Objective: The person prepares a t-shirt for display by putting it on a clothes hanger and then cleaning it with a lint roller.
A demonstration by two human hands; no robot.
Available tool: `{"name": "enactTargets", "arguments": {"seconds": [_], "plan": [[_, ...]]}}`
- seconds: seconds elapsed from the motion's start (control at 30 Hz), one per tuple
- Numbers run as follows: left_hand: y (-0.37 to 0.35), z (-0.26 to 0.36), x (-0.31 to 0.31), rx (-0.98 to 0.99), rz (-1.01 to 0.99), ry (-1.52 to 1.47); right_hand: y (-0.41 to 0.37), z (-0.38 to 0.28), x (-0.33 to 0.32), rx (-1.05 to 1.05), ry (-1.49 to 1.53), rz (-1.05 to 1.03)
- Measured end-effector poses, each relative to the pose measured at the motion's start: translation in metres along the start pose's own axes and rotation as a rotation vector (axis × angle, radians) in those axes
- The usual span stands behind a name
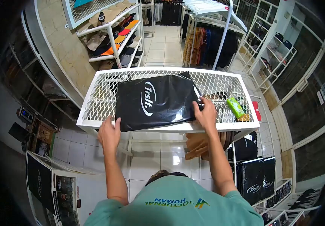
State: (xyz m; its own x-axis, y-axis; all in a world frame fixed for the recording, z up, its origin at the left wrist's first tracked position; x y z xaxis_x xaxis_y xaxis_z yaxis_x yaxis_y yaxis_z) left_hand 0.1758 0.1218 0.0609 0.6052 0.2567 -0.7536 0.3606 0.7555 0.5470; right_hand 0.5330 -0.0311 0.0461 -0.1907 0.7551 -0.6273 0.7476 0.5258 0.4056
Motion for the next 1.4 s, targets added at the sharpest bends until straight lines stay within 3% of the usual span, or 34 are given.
{"name": "enactTargets", "arguments": {"seconds": [0.07, 0.1, 0.17, 0.2, 0.3, 0.37, 0.43, 0.57, 0.63, 0.7, 0.8, 0.9, 0.97, 1.03, 1.13, 1.23, 1.4], "plan": [[-0.014, 0.004, -0.011, -0.283, -0.188, 0.072, 0.013, 0.012, 0.016, 0.093, -0.21, -0.105], [-0.02, -0.003, -0.005, -0.295, -0.185, 0.069, 0.016, 0.008, 0.014, 0.082, -0.215, -0.112], [-0.027, -0.02, 0.013, -0.165, -0.105, -0.187, 0.022, -0.001, 0.014, 0.273, -0.173, -0.33], [-0.024, -0.017, 0.011, -0.238, -0.081, -0.238, 0.023, -0.003, 0.016, 0.261, -0.143, -0.37], [-0.01, -0.023, 0.012, -0.316, 0.018, -0.37, 0.026, 0.0, 0.026, 0.163, -0.186, -0.316], [-0.001, -0.033, 0.016, -0.258, 0.114, -0.337, 0.027, 0.005, 0.039, 0.168, -0.208, -0.061], [0.009, -0.036, 0.014, -0.231, 0.054, -0.267, 0.032, -0.004, 0.045, 0.215, -0.324, -0.109], [0.017, -0.048, 0.024, -0.246, 0.025, -0.261, 0.042, -0.005, 0.053, 0.258, -0.252, -0.135], [0.024, -0.054, 0.028, -0.256, 0.028, -0.294, 0.047, 0.006, 0.062, 0.249, -0.086, -0.221], [0.03, -0.061, 0.031, -0.208, 0.066, -0.259, 0.045, 0.003, 0.058, 0.277, 0.206, -0.146], [0.038, -0.06, 0.029, -0.257, 0.018, -0.254, 0.056, 0.035, 0.06, 0.454, 0.625, -0.413], [0.039, -0.067, 0.032, -0.231, 0.014, -0.229, 0.055, 0.026, 0.037, 0.453, 0.327, -0.567], [0.04, -0.071, 0.034, -0.186, 0.012, -0.203, 0.055, 0.03, 0.046, 0.441, 0.213, -0.52], [0.041, -0.066, 0.032, -0.185, -0.001, -0.214, 0.053, 0.015, 0.047, 0.252, -0.005, -0.479], [0.044, -0.072, 0.033, -0.206, -0.04, -0.264, 0.053, 0.002, 0.059, 0.317, -0.159, -0.429], [0.049, -0.079, 0.039, -0.228, -0.071, -0.368, 0.054, -0.007, 0.069, 0.345, -0.213, -0.5], [0.061, -0.078, 0.044, -0.33, -0.121, -0.248, 0.051, -0.027, 0.073, 0.263, -0.267, -0.454]]}}
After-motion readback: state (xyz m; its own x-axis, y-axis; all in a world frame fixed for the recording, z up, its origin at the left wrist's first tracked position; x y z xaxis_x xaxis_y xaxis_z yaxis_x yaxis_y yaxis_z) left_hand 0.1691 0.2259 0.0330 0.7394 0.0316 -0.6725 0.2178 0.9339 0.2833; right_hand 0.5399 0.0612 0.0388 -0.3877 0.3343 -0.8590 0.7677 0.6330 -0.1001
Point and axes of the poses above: each hand's wrist, its own y-axis towards the middle knuckle, its own x-axis out of the palm, z = x × y, the point moved 2 cm from there along y, towards the middle knuckle, and after that the axes turned 10 degrees about x, right-handed, at the moved point
